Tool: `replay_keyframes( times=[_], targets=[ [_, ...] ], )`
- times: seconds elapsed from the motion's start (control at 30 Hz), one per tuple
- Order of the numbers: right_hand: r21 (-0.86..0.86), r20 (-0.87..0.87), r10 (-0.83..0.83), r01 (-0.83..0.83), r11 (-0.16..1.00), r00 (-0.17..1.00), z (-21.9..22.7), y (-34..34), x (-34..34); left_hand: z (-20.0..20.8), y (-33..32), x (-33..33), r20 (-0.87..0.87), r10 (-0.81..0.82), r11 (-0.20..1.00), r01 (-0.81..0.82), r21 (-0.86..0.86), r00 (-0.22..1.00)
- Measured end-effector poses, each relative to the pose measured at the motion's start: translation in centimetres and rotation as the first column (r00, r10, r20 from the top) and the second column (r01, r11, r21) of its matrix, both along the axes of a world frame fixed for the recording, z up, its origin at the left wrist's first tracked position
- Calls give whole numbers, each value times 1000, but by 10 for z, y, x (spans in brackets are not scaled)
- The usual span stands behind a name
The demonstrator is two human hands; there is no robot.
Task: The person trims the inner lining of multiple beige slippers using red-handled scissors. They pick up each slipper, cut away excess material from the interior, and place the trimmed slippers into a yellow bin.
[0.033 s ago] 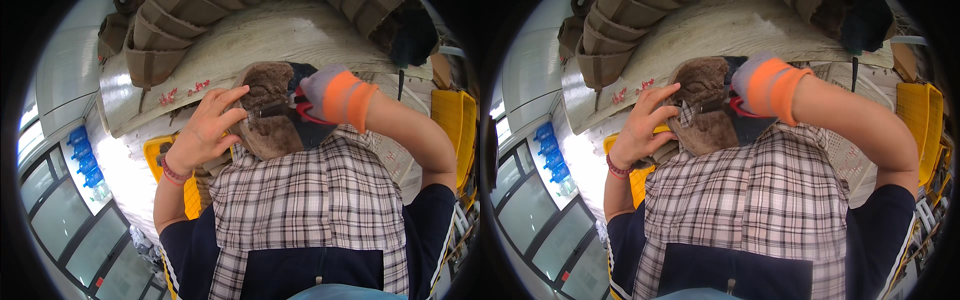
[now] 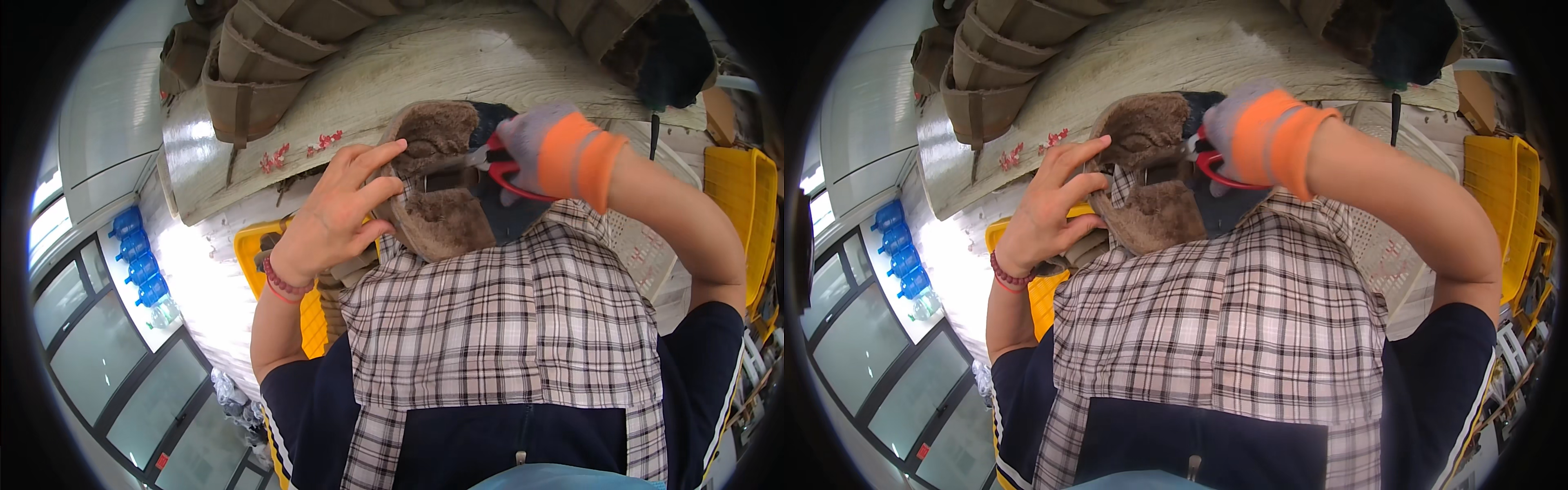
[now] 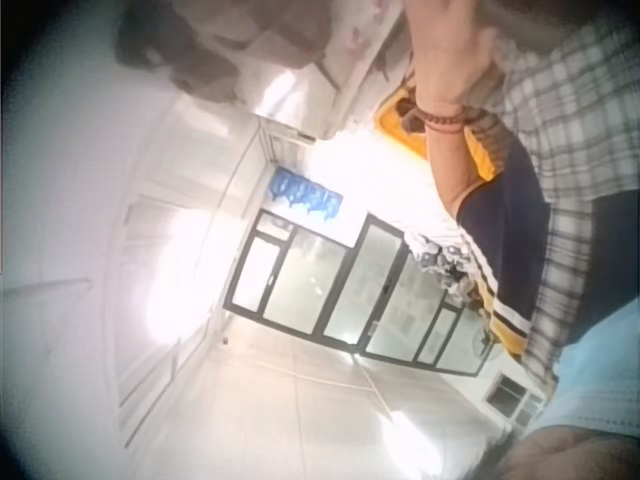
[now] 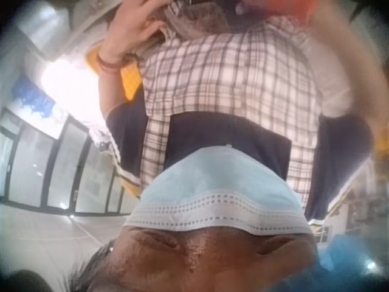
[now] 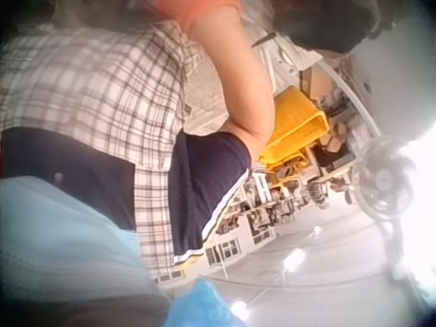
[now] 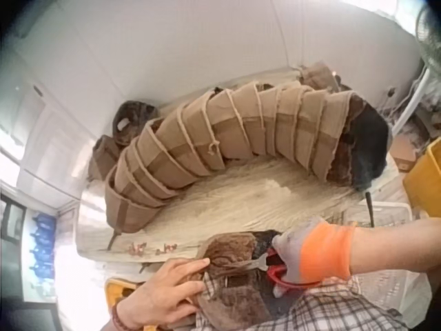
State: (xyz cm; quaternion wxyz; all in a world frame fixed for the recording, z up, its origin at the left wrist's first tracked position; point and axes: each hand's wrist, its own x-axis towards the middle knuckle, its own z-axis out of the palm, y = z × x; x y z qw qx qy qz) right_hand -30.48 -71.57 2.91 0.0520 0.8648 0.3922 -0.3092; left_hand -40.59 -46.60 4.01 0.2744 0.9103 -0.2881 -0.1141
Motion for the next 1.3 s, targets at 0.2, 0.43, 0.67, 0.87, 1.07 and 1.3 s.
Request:
replay_keyframes(
  times=[0.2, 0.43, 0.67, 0.87, 1.07, 1.3],
  targets=[
    [-160, -117, -119, 99, 982, 986, 39, -23, -10, 3, 1, -2, 3, 11, 1000, -11, -27, 1000],
    [-93, -115, -235, 225, 970, 965, 26, -39, -24, 5, 6, -1, -10, 26, 999, -27, -43, 1000],
    [346, -428, -578, 717, 604, 694, -12, -58, -44, 18, 2, 9, 50, -1, 998, 4, -68, 999],
    [245, -963, 73, 956, -160, 259, 20, 1, -60, 56, -73, 20, 253, -212, 977, 206, 53, 944],
    [470, -883, -122, 853, -225, 454, -1, -30, -47, 44, -126, 24, 531, -390, 921, 325, 216, 752],
    [712, -697, -533, 373, -595, 480, 59, -99, -89, 77, -146, 63, 806, -355, 786, 618, -17, 474]
  ],
)
